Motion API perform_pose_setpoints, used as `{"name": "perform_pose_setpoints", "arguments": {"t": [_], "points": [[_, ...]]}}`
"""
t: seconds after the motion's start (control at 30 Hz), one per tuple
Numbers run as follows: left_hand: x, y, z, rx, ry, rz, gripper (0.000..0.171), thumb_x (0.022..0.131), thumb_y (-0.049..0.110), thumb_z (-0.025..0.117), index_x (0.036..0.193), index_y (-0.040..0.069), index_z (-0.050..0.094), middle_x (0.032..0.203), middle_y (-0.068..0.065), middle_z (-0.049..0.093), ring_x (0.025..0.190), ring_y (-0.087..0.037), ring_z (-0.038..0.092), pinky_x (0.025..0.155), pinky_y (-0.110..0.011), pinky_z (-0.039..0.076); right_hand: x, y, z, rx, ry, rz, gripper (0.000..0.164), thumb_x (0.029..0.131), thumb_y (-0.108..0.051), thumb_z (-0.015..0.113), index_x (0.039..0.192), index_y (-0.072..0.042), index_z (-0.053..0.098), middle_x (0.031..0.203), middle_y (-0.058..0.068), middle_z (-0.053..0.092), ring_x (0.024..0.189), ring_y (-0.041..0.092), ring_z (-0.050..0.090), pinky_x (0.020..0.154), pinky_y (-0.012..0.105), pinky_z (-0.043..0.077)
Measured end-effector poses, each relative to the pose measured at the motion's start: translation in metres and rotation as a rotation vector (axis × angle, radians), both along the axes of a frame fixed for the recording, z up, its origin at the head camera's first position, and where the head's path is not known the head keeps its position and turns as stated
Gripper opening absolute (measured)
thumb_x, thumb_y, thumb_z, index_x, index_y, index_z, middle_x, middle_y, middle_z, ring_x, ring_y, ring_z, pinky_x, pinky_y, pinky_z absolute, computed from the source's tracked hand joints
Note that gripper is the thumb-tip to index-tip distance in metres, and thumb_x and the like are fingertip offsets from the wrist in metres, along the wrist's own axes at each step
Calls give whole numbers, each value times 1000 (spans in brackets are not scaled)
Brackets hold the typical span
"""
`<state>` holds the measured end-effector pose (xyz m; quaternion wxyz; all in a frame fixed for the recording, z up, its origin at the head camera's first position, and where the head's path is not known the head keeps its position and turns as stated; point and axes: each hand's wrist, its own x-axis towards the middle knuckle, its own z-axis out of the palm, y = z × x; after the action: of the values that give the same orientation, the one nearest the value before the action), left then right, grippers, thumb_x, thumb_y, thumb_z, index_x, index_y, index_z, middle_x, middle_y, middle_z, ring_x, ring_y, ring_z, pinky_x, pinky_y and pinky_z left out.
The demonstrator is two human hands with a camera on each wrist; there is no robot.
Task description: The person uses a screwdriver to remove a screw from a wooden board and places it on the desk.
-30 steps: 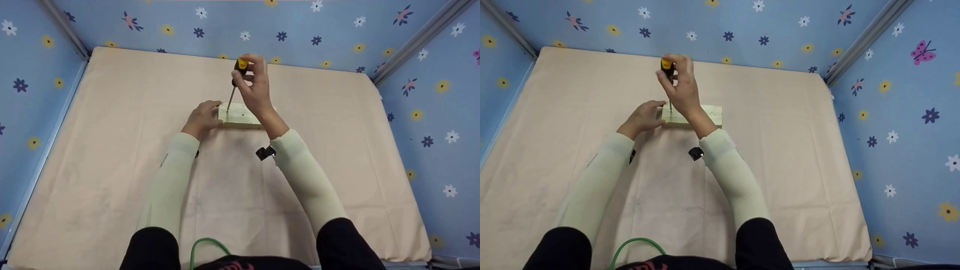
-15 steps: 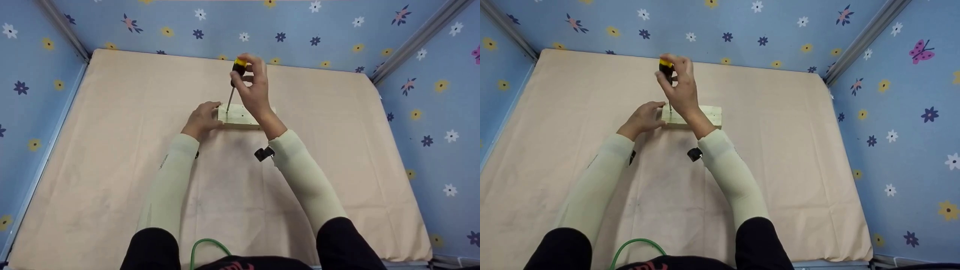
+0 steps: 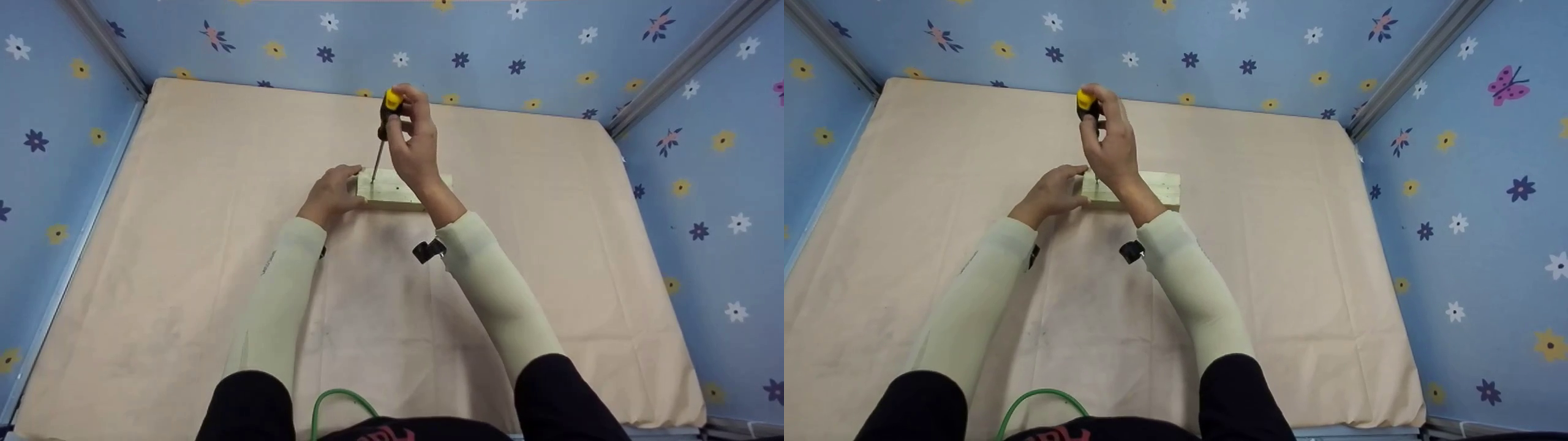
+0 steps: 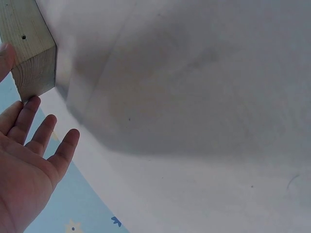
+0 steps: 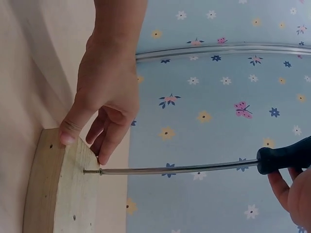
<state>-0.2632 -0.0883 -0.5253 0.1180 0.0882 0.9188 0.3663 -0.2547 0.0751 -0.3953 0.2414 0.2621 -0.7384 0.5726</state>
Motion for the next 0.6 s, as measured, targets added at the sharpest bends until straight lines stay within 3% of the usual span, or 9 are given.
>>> {"name": "perform_pose_setpoints", "arguments": {"t": [0.17, 0.27, 0.47, 0.6], "points": [[0, 1, -1, 2, -4, -1, 70, 82, 21, 73, 145, 11, 44, 147, -8, 47, 138, -26, 40, 117, -40, 32, -1, -1, -1, 2, 24, -63, 34, 93, -12, 61, 124, -5, 50, 117, 17, 43, 92, 16, 55, 76, 25, 55], [1, 1, -1, 6, -3, -4, 70, 83, 21, 73, 145, 11, 43, 147, -8, 47, 139, -27, 39, 117, -41, 31, -2, 0, -2, 16, 45, -88, 32, 96, -12, 57, 126, -4, 48, 117, 17, 45, 92, 16, 52, 76, 25, 52], [2, 1, -1, 25, -3, 11, 71, 80, 19, 73, 145, 10, 44, 146, -8, 48, 139, -26, 39, 118, -40, 31, 0, 3, -1, 2, 6, 2, 32, 99, -9, 46, 130, 0, 46, 126, 16, 48, 95, 17, 49, 77, 26, 50], [1, 2, 0, 10, -23, 23, 73, 79, 20, 75, 145, 11, 44, 147, -7, 47, 139, -25, 39, 118, -40, 30, 0, 2, 1, -2, -7, 11, 33, 97, -12, 52, 127, -1, 47, 121, 16, 47, 92, 16, 51, 75, 26, 51]]}}
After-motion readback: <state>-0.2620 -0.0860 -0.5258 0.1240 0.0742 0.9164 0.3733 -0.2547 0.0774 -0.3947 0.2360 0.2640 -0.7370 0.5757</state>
